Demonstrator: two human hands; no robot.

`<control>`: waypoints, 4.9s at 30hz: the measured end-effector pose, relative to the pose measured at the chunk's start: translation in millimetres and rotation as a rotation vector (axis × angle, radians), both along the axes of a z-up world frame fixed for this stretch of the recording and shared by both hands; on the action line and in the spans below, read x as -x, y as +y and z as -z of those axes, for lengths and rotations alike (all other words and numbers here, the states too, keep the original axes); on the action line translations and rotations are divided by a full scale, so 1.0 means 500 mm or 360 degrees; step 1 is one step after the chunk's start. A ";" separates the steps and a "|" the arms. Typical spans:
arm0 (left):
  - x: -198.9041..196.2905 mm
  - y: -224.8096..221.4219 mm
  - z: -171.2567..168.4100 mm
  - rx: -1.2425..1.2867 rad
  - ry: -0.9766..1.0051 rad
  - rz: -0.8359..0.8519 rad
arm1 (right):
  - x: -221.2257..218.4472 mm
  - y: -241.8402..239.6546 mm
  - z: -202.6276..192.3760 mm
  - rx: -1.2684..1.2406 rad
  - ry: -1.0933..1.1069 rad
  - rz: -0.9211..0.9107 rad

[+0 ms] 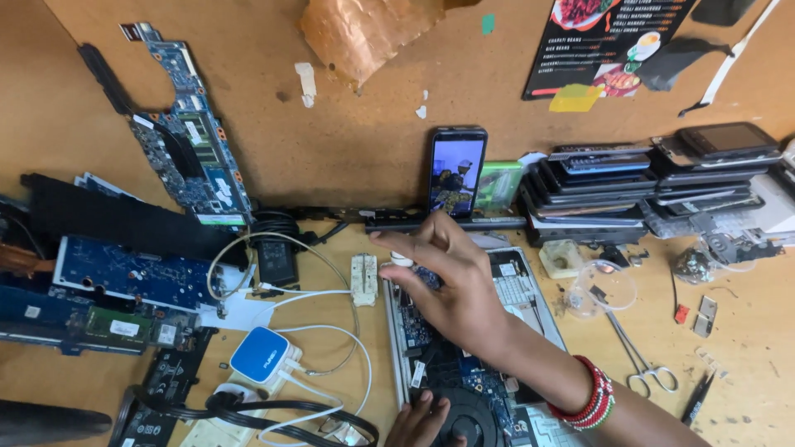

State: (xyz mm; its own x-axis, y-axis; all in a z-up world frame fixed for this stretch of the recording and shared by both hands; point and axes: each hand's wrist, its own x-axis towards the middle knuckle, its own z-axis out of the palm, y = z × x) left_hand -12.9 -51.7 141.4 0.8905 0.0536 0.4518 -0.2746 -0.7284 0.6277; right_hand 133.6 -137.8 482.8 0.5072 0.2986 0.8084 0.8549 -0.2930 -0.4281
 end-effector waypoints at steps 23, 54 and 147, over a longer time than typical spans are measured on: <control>-0.004 0.014 -0.048 -0.0294 -0.0356 0.0276 | -0.041 -0.019 -0.025 0.0211 0.0207 -0.0116; -0.007 -0.013 -0.173 -0.0158 -0.1038 -0.0062 | -0.048 0.096 -0.247 0.2334 0.0916 0.0269; 0.031 0.027 -0.247 -0.0156 -0.0640 0.0357 | -0.015 0.006 0.123 -0.0235 0.1118 -0.0126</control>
